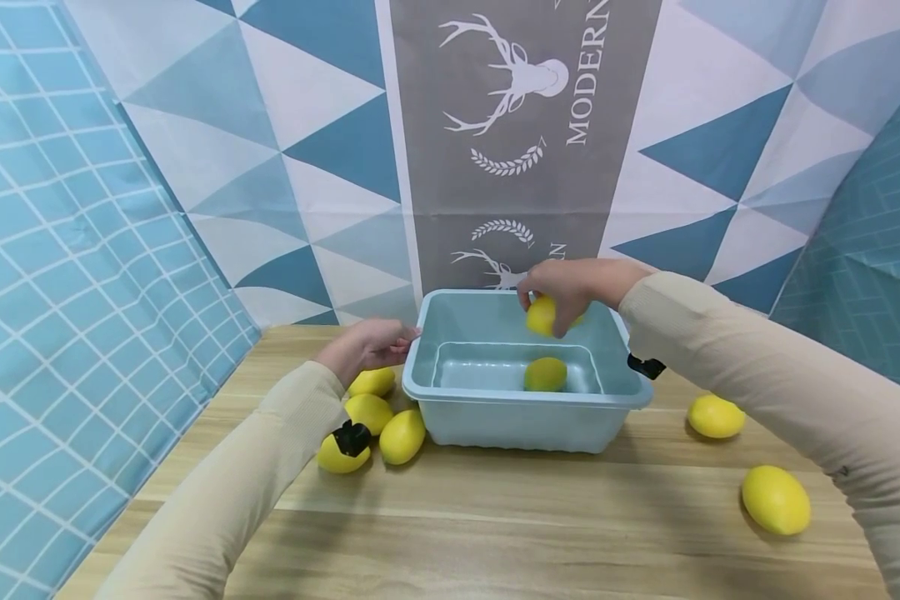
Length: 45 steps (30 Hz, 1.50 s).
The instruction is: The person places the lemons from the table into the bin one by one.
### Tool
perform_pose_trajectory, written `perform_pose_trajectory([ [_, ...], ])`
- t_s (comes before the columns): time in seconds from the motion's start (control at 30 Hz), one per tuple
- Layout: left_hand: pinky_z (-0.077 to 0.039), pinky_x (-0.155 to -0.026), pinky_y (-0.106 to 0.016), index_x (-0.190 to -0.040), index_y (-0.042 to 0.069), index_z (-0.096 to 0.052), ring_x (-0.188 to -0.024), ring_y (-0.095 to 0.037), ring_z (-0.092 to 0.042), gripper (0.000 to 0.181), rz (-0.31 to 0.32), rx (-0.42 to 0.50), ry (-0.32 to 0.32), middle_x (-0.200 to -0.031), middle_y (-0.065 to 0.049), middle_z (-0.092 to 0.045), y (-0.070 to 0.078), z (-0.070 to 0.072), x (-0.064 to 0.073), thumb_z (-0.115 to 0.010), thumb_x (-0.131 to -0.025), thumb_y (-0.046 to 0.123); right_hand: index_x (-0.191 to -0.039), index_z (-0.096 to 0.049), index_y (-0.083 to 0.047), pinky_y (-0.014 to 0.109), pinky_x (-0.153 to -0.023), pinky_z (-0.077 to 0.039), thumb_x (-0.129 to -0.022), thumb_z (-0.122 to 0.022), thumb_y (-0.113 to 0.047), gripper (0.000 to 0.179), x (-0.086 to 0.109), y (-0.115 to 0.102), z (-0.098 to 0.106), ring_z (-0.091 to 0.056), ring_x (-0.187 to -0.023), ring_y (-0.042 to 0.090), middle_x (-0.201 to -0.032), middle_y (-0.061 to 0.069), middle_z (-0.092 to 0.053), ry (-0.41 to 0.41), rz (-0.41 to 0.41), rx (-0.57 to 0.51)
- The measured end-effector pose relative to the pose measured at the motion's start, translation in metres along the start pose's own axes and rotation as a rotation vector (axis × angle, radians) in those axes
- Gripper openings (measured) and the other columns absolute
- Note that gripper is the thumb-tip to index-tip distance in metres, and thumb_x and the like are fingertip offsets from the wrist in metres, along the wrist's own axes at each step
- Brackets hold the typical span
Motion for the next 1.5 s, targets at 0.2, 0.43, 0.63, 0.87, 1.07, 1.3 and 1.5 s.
perform_pose_trajectory([
  [0.2, -0.052, -0.069, -0.016, -0.129, -0.003, -0.047, -0.086, -0.014, -0.047, 0.033, 0.003, 0.012, -0.001, -0.101, -0.005, -0.045, -0.004, 0.000, -0.003, -0.048, -0.099, 0.009, -0.110, -0.060, -0.012, 0.039, -0.089, -0.055, -0.069, -0.082, -0.008, 0.046, -0.007, 0.000, -0.008, -0.053, -0.095, 0.024, -0.106, 0.006, -0.062, -0.007, 0.012, -0.008],
  [0.43, -0.053, -0.071, -0.017, -0.132, -0.003, -0.046, -0.089, -0.015, -0.048, 0.035, 0.002, -0.001, 0.004, -0.103, -0.006, -0.046, -0.005, -0.001, -0.003, -0.048, -0.099, 0.009, -0.109, -0.061, -0.010, 0.038, -0.085, -0.055, -0.070, -0.080, -0.006, 0.044, -0.009, 0.001, -0.018, -0.054, -0.099, 0.026, -0.109, 0.009, -0.061, -0.013, 0.027, -0.004],
  [0.63, -0.053, -0.068, -0.015, -0.132, -0.004, -0.045, -0.085, -0.013, -0.048, 0.035, -0.001, 0.001, -0.001, -0.101, -0.005, -0.046, -0.004, -0.001, -0.003, -0.047, -0.099, 0.010, -0.111, -0.059, -0.010, 0.043, -0.088, -0.054, -0.070, -0.081, -0.006, 0.047, -0.002, 0.008, -0.018, -0.056, -0.103, 0.029, -0.113, 0.013, -0.061, -0.016, 0.022, 0.011],
  [0.87, -0.052, -0.068, -0.014, -0.129, -0.003, -0.046, -0.084, -0.013, -0.048, 0.032, 0.000, 0.008, -0.009, -0.101, -0.005, -0.045, -0.002, 0.000, -0.002, -0.046, -0.100, 0.011, -0.113, -0.059, -0.012, 0.046, -0.089, -0.055, -0.073, -0.081, -0.009, 0.046, 0.028, 0.026, -0.018, -0.057, -0.107, 0.030, -0.117, 0.014, -0.060, -0.020, -0.046, -0.011],
  [1.07, -0.053, -0.069, -0.015, -0.132, -0.003, -0.045, -0.088, -0.014, -0.048, 0.036, 0.004, -0.008, -0.002, -0.103, -0.005, -0.046, 0.000, 0.002, -0.003, -0.047, -0.100, 0.011, -0.110, -0.060, -0.012, 0.047, -0.089, -0.053, -0.071, -0.082, -0.008, 0.045, 0.060, 0.043, -0.023, -0.057, -0.105, 0.028, -0.113, 0.010, -0.061, 0.105, -0.018, -0.056],
  [1.3, -0.051, -0.098, -0.025, -0.135, -0.004, -0.044, -0.093, -0.016, -0.049, 0.039, 0.003, -0.013, -0.002, -0.107, -0.006, -0.047, 0.001, 0.003, -0.004, -0.048, -0.099, 0.012, -0.112, -0.062, -0.010, 0.045, -0.085, -0.056, -0.070, -0.083, -0.008, 0.047, 0.092, 0.061, -0.036, -0.058, -0.104, 0.025, -0.115, 0.007, -0.063, 0.269, 0.021, -0.101],
  [1.5, -0.052, -0.095, -0.024, -0.129, -0.004, -0.049, -0.092, -0.015, -0.050, 0.035, -0.012, -0.003, -0.015, -0.104, -0.006, -0.048, 0.002, 0.002, 0.000, -0.051, -0.098, 0.012, -0.112, -0.063, -0.013, 0.034, -0.078, -0.056, -0.069, -0.083, -0.007, 0.049, 0.115, 0.069, -0.051, -0.058, -0.099, 0.016, -0.113, 0.000, -0.064, 0.373, 0.046, -0.067],
])
Point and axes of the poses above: each hand's wrist, its own x-axis away from the middle knuckle, its own z-axis out of the back of the hand, y = z × x, the point moved 4 cm from there along -x, towards the middle knuckle
